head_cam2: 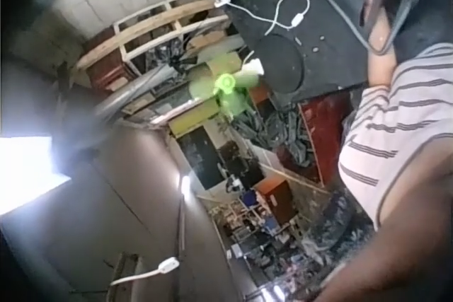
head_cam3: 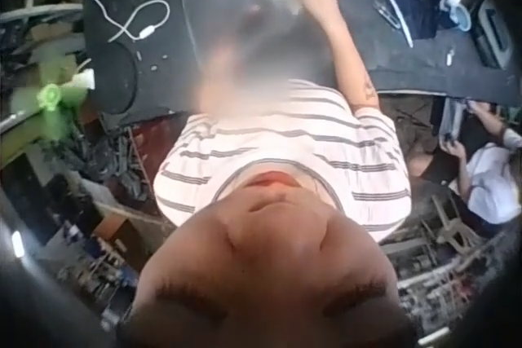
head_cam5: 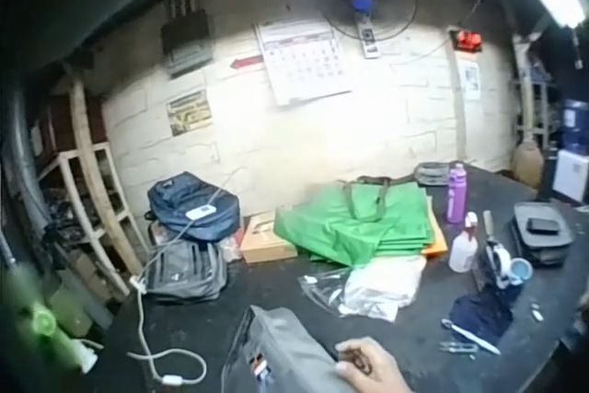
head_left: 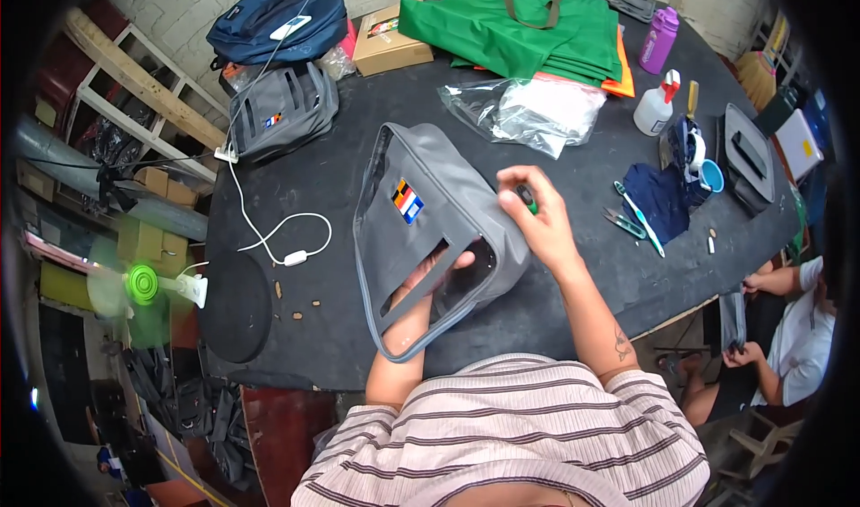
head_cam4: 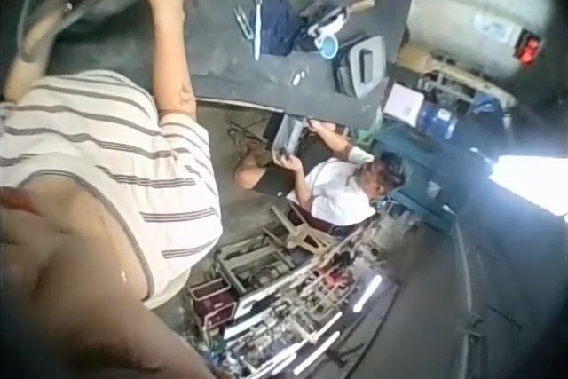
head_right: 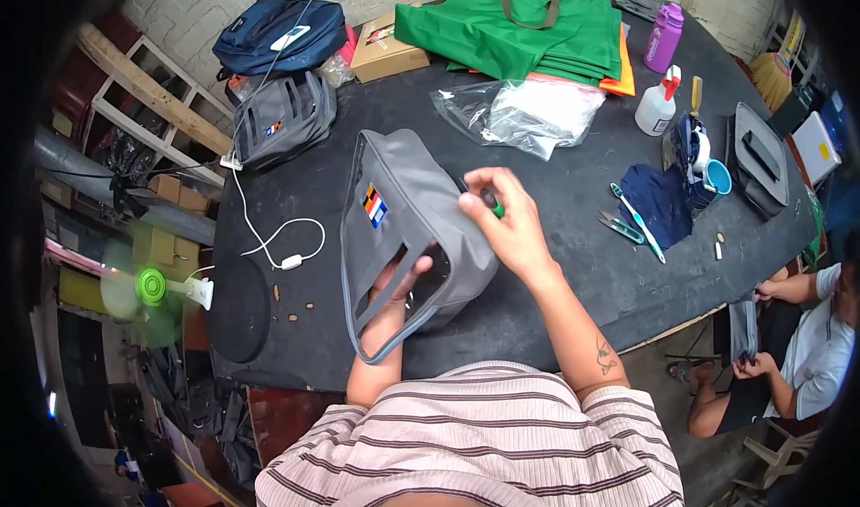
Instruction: Trimming excess threads and inspecting the quality of manufactured grey bags.
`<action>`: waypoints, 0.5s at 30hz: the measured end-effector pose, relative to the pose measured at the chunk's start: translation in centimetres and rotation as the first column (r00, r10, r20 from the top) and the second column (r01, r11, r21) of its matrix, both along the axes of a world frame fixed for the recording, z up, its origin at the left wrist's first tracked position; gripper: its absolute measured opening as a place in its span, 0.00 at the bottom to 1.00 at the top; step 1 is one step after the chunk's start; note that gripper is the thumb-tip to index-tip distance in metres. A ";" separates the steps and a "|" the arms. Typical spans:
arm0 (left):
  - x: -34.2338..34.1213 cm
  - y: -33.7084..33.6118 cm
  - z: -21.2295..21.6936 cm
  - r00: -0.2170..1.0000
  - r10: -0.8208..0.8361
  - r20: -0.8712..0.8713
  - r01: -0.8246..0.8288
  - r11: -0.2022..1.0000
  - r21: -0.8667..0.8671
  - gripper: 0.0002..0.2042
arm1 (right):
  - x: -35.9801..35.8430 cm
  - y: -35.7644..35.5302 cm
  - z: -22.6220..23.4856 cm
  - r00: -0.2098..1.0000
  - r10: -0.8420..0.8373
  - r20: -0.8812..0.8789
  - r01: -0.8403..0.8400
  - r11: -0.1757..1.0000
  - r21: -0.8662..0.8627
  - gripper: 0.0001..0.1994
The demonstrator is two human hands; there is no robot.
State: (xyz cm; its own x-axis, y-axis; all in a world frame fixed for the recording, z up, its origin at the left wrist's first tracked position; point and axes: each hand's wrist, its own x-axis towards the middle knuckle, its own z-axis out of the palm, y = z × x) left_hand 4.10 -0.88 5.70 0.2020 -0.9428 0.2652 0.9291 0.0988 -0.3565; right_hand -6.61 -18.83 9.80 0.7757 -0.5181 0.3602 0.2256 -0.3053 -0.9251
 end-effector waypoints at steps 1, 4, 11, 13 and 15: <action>0.1 0.0 -0.6 0.999 0.053 0.011 -0.051 0.994 -0.096 0.30 | -0.5 0.2 1.3 0.989 0.088 0.121 -0.066 0.983 -0.172 0.21; -1.0 -0.9 -0.5 0.886 0.332 0.325 -0.300 0.943 -0.143 0.24 | -1.8 0.8 2.9 0.921 0.364 0.141 -0.291 0.881 -0.374 0.39; -2.1 -1.6 1.1 0.871 0.384 0.305 -0.356 0.923 -0.146 0.23 | -1.2 0.4 1.3 0.938 0.266 0.223 -0.190 0.931 -0.311 0.31; -1.8 -1.7 0.9 0.892 0.372 0.256 -0.344 0.927 -0.147 0.24 | -1.0 0.6 1.1 0.937 0.218 0.275 -0.165 0.965 -0.202 0.25; -1.6 -1.9 1.2 0.912 0.355 0.206 -0.323 0.930 -0.173 0.24 | -0.5 0.5 0.7 0.930 0.202 0.308 -0.173 0.978 -0.118 0.23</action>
State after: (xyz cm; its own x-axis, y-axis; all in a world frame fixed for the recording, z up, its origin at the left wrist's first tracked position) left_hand 2.55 -2.82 6.90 0.4218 -0.7814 0.4599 0.9055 0.3893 -0.1691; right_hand -7.09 -18.33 10.54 0.6937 -0.3300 0.6402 0.5636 -0.3047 -0.7678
